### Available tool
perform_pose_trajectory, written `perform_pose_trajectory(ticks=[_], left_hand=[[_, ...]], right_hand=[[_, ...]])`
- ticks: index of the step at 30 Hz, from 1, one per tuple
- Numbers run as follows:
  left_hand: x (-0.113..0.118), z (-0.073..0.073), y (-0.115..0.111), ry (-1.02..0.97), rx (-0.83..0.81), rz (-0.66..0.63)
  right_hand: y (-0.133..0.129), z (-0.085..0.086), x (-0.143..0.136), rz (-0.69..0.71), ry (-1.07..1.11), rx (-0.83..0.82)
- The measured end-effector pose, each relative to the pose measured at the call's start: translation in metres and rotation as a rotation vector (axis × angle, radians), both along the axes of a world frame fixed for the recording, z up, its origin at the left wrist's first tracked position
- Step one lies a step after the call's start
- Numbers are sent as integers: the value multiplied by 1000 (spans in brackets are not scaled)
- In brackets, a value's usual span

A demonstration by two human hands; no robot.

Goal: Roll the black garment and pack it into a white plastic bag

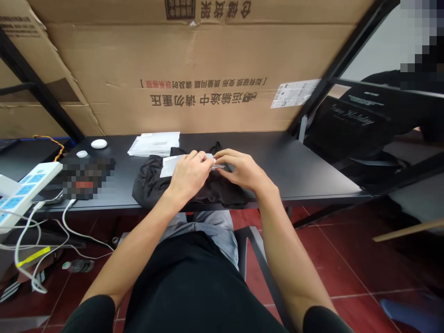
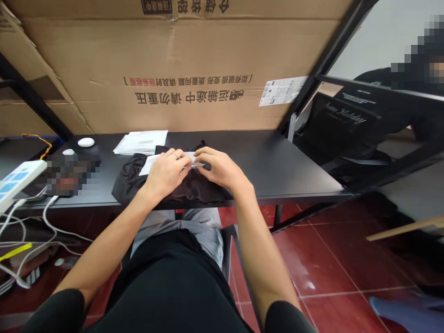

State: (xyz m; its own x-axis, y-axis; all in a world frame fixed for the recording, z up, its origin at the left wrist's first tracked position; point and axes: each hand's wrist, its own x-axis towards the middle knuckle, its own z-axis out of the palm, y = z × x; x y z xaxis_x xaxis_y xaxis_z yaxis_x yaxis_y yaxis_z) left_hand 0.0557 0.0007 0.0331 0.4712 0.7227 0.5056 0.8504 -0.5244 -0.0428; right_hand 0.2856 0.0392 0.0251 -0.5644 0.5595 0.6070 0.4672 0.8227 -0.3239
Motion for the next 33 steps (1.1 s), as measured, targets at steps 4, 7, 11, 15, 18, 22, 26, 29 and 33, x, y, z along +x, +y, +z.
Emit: perform_pose_trajectory(ticks=[4, 7, 11, 15, 18, 22, 26, 29, 33], left_hand=[[-6, -5, 0, -6, 15, -18], [-5, -5, -1, -13, 20, -39], [8, -3, 0, -6, 41, -76], [18, -4, 3, 34, 84, -81], [15, -5, 3, 63, 109, -81], [-2, -3, -2, 86, 107, -55], [-26, 0, -10, 76, 82, -23], [-45, 3, -16, 64, 53, -21], [-77, 9, -22, 84, 6, -11]], right_hand=[[1, -1, 9, -70, -63, -42], [3, -2, 11, -72, -55, -48], [4, -3, 10, -48, -35, -34], [2, -1, 11, -50, -55, -26], [1, -1, 11, -40, -59, -22], [1, 0, 11, -28, -65, -38], [2, 0, 15, -27, -55, -61], [1, 1, 17, -28, -42, -86], [-1, 2, 19, -44, -24, -110]])
